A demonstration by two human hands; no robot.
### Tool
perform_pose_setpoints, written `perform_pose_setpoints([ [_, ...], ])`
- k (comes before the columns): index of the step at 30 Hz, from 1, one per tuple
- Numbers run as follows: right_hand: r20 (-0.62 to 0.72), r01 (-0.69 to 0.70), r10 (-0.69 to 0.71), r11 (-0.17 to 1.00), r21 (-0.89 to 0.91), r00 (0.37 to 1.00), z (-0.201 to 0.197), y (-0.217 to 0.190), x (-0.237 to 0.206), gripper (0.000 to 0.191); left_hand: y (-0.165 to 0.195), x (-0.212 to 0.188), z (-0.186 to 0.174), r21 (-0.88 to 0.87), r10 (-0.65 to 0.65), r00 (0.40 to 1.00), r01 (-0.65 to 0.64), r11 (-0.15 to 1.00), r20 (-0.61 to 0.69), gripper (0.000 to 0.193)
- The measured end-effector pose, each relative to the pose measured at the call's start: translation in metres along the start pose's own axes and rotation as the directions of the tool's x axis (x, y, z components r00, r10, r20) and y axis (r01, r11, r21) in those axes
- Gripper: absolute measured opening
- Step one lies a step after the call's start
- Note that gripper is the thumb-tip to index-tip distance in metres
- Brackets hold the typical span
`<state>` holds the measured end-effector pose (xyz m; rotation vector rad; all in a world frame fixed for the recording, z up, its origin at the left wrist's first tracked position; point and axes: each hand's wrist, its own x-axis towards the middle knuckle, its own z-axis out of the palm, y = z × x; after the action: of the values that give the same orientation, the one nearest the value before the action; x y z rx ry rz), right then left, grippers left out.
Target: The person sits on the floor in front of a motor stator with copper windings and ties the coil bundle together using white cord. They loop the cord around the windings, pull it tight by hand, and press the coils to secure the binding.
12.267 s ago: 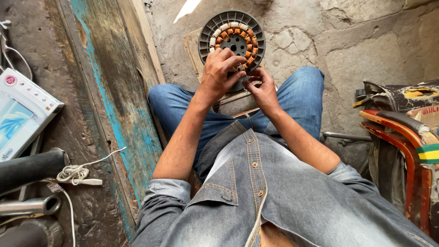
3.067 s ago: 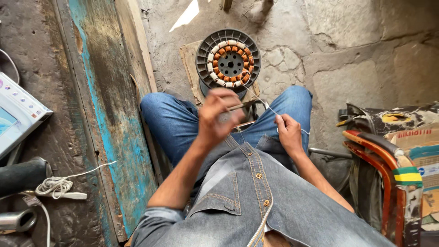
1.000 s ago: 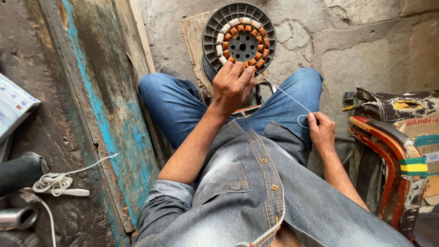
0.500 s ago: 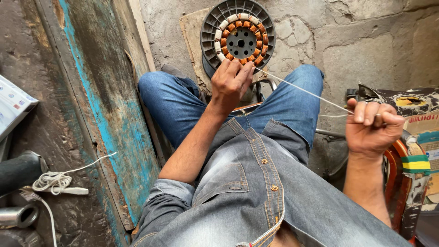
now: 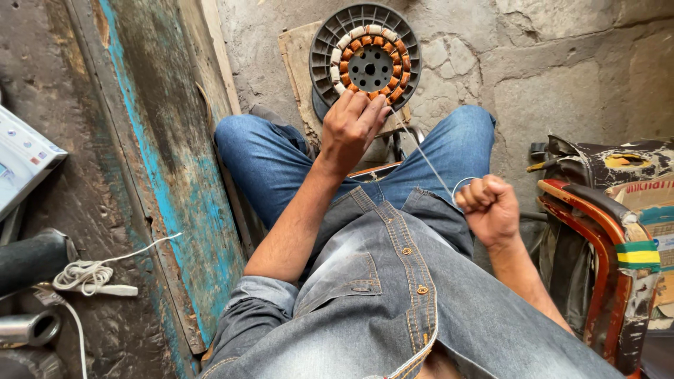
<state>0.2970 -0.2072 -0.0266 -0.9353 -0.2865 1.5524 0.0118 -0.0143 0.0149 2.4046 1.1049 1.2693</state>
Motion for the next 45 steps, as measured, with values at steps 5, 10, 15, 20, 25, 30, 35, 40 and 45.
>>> perform_pose_setpoints([
  [5,0.009,-0.087,0.086,0.995,0.047,0.996,-0.007,0.005,-0.001,0.036,-0.001,-0.003,-0.001,-0.001,0.007,1.0,-0.007,1.0,0.015,0.022],
  [10,0.013,-0.119,0.118,0.988,0.097,0.993,-0.007,0.004,0.0,0.037,-0.004,-0.006,0.003,0.043,0.014,1.0,-0.014,0.999,0.02,0.021],
  [15,0.053,-0.037,0.036,0.999,0.018,0.998,-0.01,0.014,0.0,0.036,-0.006,-0.005,0.006,0.103,0.035,0.999,-0.035,0.994,0.002,0.029],
  [20,0.124,-0.07,0.063,0.996,0.054,0.99,-0.004,0.013,0.004,0.041,-0.01,-0.007,0.005,0.059,0.057,0.998,-0.055,0.997,-0.033,0.03],
  [25,0.117,0.344,-0.343,0.736,-0.583,0.932,0.038,0.01,0.01,0.015,-0.007,-0.008,0.008,-0.069,-0.012,0.999,0.009,0.998,-0.044,0.021],
  [30,0.295,0.335,-0.166,0.322,-0.886,0.941,0.065,-0.006,0.008,0.015,0.041,-0.028,0.008,-0.41,-0.099,0.995,0.085,0.908,-0.012,0.033],
  [35,0.197,0.167,0.036,0.398,-0.902,0.98,0.055,-0.004,0.022,0.017,0.066,-0.044,0.018,-0.692,-0.036,0.893,0.372,0.619,0.448,0.055],
  [40,0.161,0.148,-0.004,0.415,-0.897,0.987,0.031,-0.025,0.031,0.017,0.043,-0.073,0.025,-0.473,-0.038,0.636,0.612,0.634,0.771,0.03],
  [45,-0.281,-0.247,0.094,-0.272,-0.93,0.955,-0.009,-0.08,0.031,0.039,0.002,-0.098,0.018,-0.783,-0.475,0.703,0.62,0.045,0.529,0.024],
])
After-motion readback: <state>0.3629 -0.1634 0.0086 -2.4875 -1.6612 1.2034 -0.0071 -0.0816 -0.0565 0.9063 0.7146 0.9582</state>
